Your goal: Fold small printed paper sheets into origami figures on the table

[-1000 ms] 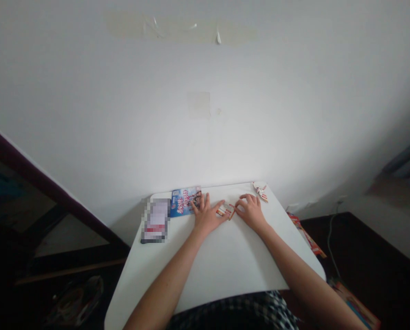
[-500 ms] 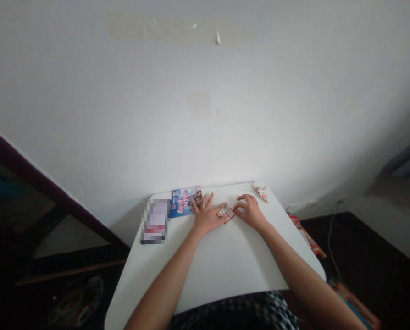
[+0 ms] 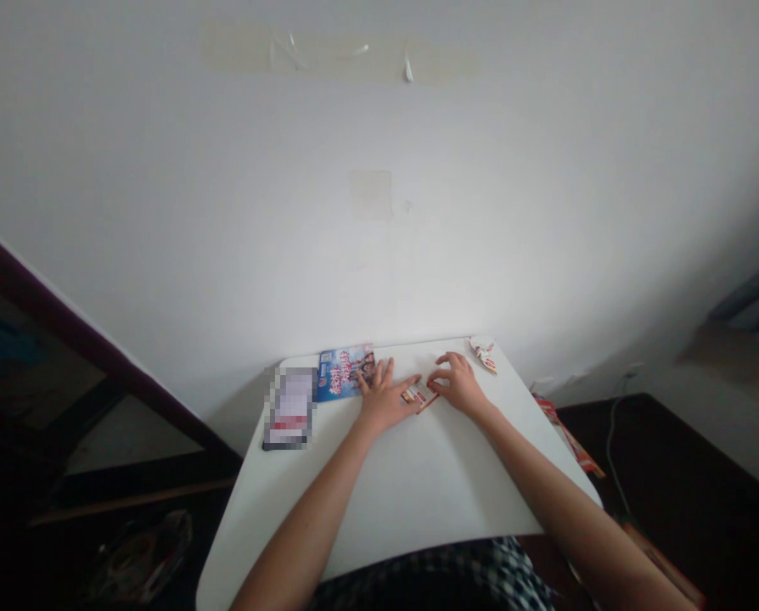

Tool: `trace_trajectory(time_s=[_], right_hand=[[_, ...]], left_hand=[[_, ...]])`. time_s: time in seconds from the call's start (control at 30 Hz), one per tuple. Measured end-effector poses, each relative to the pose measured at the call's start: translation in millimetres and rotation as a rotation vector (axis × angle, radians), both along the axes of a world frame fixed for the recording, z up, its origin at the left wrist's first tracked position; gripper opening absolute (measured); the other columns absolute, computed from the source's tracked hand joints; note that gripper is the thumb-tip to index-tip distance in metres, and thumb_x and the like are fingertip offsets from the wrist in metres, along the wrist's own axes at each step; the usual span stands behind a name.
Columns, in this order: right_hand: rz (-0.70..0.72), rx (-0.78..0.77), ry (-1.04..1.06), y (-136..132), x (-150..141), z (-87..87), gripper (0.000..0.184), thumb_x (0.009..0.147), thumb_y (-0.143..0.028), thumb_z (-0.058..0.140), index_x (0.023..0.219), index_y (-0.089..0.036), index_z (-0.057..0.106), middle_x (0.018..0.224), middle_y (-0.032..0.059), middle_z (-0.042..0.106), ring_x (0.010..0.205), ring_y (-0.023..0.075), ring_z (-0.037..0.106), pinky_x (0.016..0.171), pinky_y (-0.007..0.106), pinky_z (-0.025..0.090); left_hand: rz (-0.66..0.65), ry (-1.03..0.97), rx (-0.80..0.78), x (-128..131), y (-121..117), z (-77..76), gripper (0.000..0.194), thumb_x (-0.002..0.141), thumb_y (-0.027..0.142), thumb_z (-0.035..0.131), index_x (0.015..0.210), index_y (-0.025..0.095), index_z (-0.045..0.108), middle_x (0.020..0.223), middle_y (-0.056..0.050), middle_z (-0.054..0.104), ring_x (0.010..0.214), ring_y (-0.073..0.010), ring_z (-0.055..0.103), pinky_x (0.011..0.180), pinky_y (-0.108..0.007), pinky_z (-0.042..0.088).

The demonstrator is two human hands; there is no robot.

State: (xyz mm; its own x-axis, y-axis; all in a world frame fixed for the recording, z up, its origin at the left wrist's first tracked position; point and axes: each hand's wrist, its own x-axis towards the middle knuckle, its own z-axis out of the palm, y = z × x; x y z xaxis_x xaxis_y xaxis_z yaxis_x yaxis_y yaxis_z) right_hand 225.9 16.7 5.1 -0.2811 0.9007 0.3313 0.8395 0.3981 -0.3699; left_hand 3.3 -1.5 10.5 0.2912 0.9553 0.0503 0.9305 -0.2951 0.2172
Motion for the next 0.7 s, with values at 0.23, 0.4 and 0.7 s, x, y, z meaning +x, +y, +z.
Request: trace_trajectory(time_s=[0.23, 0.4, 0.7], right_hand=[[-0.006, 0.0, -0.002, 17.3, -8.7, 0.8, 0.009, 0.089, -0.031, 0.075, 0.096, -0.032, 0.082, 0.127, 0.0072, 0.059, 0.13, 0.0283, 0.045, 0.113, 0.049, 0.036], [0.012, 0.009, 0.01, 25.6, -9.9, -3.6, 0.01, 0.09, -0.034, 0.075, 0.097, -0.031, 0.082, 0.127, 0.0085, 0.059, 0.13, 0.03, 0.046, 0.111, 0.05, 0.038], [-0.011, 0.013, 0.04, 30.3, -12.7, -8.0, 0.01, 0.09, -0.033, 0.075, 0.097, -0.032, 0.082, 0.125, 0.0081, 0.061, 0.128, 0.0301, 0.047, 0.11, 0.051, 0.039]], left_hand=[[-0.019, 0.004, -0.02, -1.1, 1.8, 1.1, 0.067, 0.084, 0.078, 0.055, 0.147, 0.058, 0.046, 0.175, 0.003, 0.013, 0.16, -0.0417, 0.006, 0.116, -0.08, -0.006], [-0.032, 0.005, -0.051, -1.7, 3.0, 3.6, 0.07, 0.084, 0.077, 0.055, 0.149, 0.058, 0.042, 0.175, 0.004, 0.008, 0.161, -0.0408, 0.001, 0.116, -0.08, -0.008], [-0.029, 0.007, -0.062, -1.9, 3.7, 2.9, 0.072, 0.083, 0.075, 0.058, 0.151, 0.058, 0.039, 0.175, 0.005, 0.006, 0.161, -0.0416, 0.0, 0.116, -0.08, -0.006]])
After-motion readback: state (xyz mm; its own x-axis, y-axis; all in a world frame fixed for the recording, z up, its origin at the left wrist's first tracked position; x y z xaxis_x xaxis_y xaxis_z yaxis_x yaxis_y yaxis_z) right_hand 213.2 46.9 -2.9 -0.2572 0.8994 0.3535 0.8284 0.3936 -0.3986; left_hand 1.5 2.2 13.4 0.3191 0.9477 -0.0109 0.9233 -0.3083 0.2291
